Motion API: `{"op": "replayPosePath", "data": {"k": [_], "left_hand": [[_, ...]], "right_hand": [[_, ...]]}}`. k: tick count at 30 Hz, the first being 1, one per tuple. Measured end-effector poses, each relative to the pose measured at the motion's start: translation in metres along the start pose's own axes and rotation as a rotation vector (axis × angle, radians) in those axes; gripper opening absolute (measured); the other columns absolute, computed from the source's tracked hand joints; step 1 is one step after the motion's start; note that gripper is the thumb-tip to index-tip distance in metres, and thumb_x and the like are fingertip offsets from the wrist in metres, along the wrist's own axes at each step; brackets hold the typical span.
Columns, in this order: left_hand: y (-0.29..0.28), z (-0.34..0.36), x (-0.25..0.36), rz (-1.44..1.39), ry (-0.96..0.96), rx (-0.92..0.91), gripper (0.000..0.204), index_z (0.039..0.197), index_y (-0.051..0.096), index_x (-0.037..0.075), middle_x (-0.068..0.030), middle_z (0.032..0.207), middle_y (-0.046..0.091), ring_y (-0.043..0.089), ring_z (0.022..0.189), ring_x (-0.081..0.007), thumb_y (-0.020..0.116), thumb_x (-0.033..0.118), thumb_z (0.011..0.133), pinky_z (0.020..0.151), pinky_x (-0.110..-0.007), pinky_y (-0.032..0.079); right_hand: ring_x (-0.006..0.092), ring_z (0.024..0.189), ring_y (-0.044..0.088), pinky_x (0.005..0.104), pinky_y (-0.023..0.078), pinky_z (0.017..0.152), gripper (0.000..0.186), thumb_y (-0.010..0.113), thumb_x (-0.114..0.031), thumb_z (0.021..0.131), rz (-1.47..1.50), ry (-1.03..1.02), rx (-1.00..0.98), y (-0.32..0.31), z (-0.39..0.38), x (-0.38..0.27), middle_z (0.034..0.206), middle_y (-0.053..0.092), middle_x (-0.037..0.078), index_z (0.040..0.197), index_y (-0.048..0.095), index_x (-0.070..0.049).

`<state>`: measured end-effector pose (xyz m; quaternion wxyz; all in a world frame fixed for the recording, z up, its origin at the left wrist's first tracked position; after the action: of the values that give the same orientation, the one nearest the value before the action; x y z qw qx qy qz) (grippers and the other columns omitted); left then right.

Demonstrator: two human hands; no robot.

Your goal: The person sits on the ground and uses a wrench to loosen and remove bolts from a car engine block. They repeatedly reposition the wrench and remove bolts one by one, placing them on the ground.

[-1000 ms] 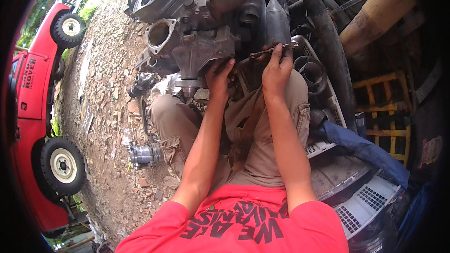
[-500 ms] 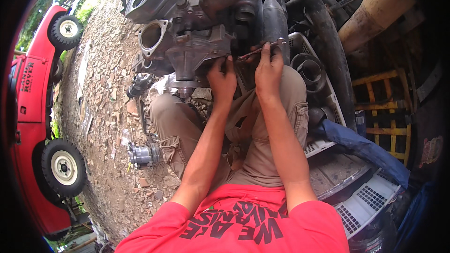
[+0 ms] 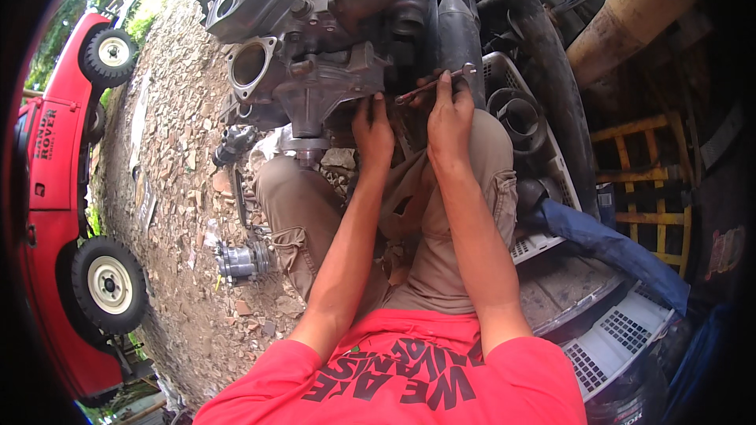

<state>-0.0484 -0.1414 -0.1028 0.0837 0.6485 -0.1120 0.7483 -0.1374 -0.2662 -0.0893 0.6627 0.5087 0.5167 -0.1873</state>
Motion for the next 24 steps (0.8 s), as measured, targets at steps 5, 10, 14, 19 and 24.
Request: {"op": "replayPosePath", "data": {"k": [5,10,14,19,24], "left_hand": [[0.007,0.0,-0.025,-0.34,-0.271,-0.106,0.029,0.082,0.053,0.005,-0.0023,0.06,0.046,0.043,0.042,-0.0108,0.048,0.029,0.097,0.037,-0.027,0.033],[0.017,-0.006,-0.041,-0.749,-0.57,-0.168,0.027,0.084,0.055,0.007,-0.001,0.061,0.044,0.044,0.046,-0.0117,0.05,0.031,0.096,0.039,-0.025,0.03],[0.01,-0.001,-0.037,-0.4,-0.394,-0.14,0.029,0.083,0.053,0.006,-0.002,0.057,0.044,0.046,0.043,-0.0136,0.049,0.032,0.097,0.038,-0.026,0.032],[-0.001,0.009,-0.025,0.083,0.192,0.043,0.029,0.085,0.054,0.005,-0.0022,0.056,0.044,0.047,0.048,-0.0108,0.048,0.03,0.098,0.041,-0.026,0.033],[0.016,-0.003,-0.043,-0.529,-0.451,-0.164,0.023,0.089,0.053,0.009,0.0012,0.062,0.042,0.041,0.049,-0.0089,0.048,0.029,0.097,0.04,-0.022,0.026]], "right_hand": [[0.0146,0.066,0.057,0.028,0.051,0.063,0.025,0.043,-0.02,0.101,0.032,0.031,-0.001,0.002,-0.001,0.002,0.09,0.061,0.013,0.111,0.05,0.001],[0.0148,0.067,0.056,0.0287,0.052,0.064,0.026,0.043,-0.021,0.101,0.055,0.049,-0.003,-0.001,0.001,0.004,0.092,0.061,0.013,0.112,0.05,0.002],[0.0151,0.068,0.056,0.0289,0.052,0.064,0.026,0.044,-0.021,0.101,0.085,0.066,-0.002,-0.002,0.001,0.006,0.092,0.06,0.013,0.114,0.049,0.002],[0.0155,0.068,0.056,0.029,0.052,0.064,0.026,0.044,-0.02,0.101,0.087,0.061,-0.017,0.001,0.0,0.006,0.092,0.06,0.013,0.113,0.049,0.001],[0.0151,0.065,0.057,0.0287,0.051,0.064,0.025,0.042,-0.02,0.101,0.119,0.081,0.013,-0.002,0.001,0.007,0.09,0.061,0.013,0.109,0.049,0.002]]}}
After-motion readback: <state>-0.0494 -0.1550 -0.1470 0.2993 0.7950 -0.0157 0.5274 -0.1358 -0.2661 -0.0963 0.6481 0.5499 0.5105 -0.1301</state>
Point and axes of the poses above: each hand's wrist, its own z-axis towards the middle knuckle, its own y-axis out of the palm, x = y × z, the point moved 7 cm from there along z, towards the middle knuckle
